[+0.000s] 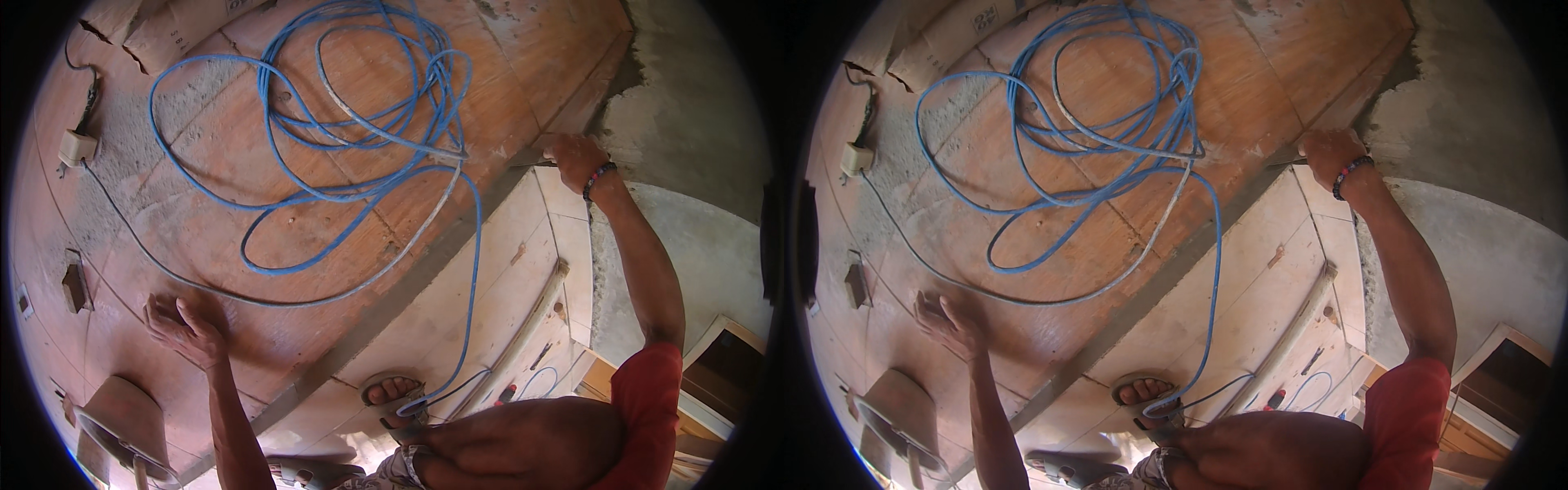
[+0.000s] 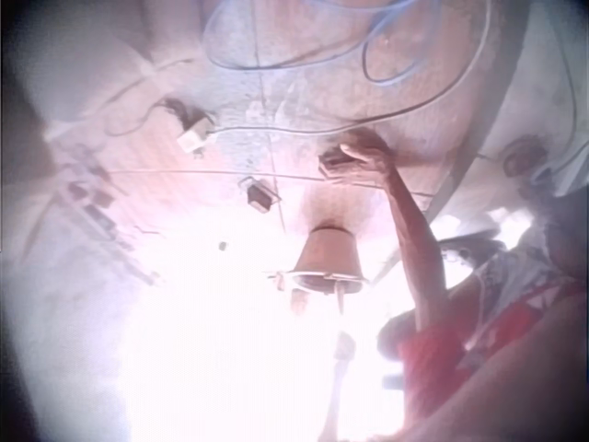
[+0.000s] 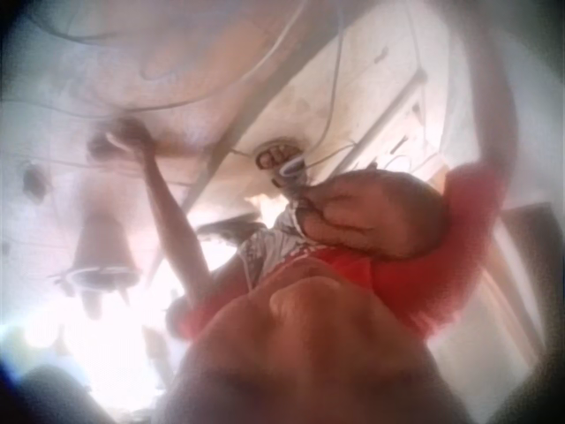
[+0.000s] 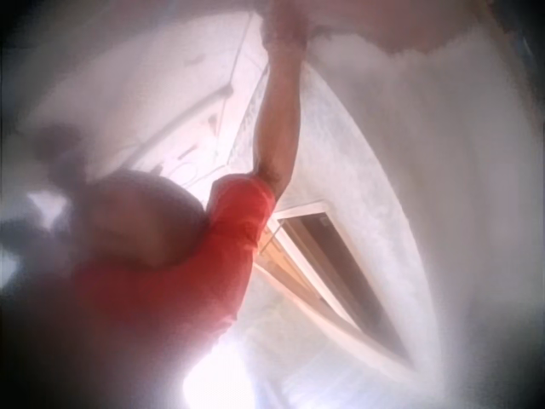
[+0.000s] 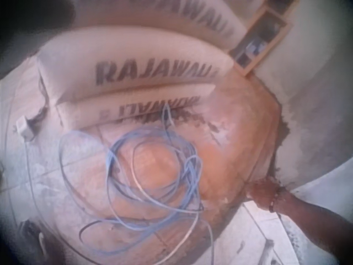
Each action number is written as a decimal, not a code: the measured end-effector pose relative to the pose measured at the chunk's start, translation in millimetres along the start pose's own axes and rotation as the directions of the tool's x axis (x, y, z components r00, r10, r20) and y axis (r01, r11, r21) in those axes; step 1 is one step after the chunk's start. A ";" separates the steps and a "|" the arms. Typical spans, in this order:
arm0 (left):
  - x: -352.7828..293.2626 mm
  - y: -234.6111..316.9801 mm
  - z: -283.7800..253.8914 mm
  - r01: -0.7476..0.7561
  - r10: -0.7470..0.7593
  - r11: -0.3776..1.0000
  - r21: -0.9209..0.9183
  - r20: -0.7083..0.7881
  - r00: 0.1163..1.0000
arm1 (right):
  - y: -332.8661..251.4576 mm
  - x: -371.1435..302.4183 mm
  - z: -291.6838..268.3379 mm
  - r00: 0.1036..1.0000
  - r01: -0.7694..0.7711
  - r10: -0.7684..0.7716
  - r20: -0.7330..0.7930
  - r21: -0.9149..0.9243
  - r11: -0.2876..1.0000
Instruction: The person scoops grout from a bucket with a trowel and applies it to the joints between floor tiles, smoothing the surface. The person then stands and walks across the room carrying the bucket and trowel.
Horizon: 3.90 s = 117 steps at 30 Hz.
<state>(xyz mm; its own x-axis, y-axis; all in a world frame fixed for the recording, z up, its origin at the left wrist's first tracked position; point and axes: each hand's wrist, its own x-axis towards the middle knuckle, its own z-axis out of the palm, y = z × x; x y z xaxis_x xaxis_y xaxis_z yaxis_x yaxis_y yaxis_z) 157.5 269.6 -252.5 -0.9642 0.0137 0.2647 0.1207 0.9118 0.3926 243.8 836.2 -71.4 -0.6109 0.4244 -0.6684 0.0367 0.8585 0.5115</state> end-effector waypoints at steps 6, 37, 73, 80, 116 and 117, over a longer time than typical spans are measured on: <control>-2.7 -2.0 3.3 0.006 -0.006 1.000 0.013 0.014 1.000 | 0.9 -1.9 3.1 1.000 0.004 -0.004 -0.011 -0.014 1.000; -1.5 -1.6 0.4 0.005 -0.005 1.000 -0.005 0.009 1.000 | -35.8 -52.2 -3.8 0.999 0.046 -0.047 -0.019 -0.062 0.997; -0.6 4.2 -1.2 0.137 -0.136 0.988 -0.072 0.024 0.990 | -67.5 -101.9 -36.5 0.976 0.193 -0.171 -0.137 0.169 0.967; -0.4 3.8 -0.9 0.131 -0.130 0.989 -0.073 0.024 0.991 | -122.9 -99.7 -13.4 0.965 0.240 -0.218 -0.144 0.158 0.958; -0.6 2.9 1.1 0.099 -0.100 0.995 -0.018 -0.017 0.995 | -153.0 -117.4 -9.3 0.945 0.327 -0.327 -0.023 0.096 0.940; -0.4 3.0 1.3 0.096 -0.096 0.995 -0.020 -0.016 0.995 | -150.8 -116.5 -10.3 0.941 0.339 -0.338 -0.032 0.094 0.936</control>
<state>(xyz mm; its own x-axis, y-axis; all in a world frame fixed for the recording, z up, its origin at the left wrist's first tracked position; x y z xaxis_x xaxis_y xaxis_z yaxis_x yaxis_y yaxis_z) 157.9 272.9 -252.5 -0.9674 -0.0809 0.2400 0.0323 0.9006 0.4335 301.3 654.3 -65.1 -0.6120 0.1001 -0.7845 -0.0983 0.9746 0.2010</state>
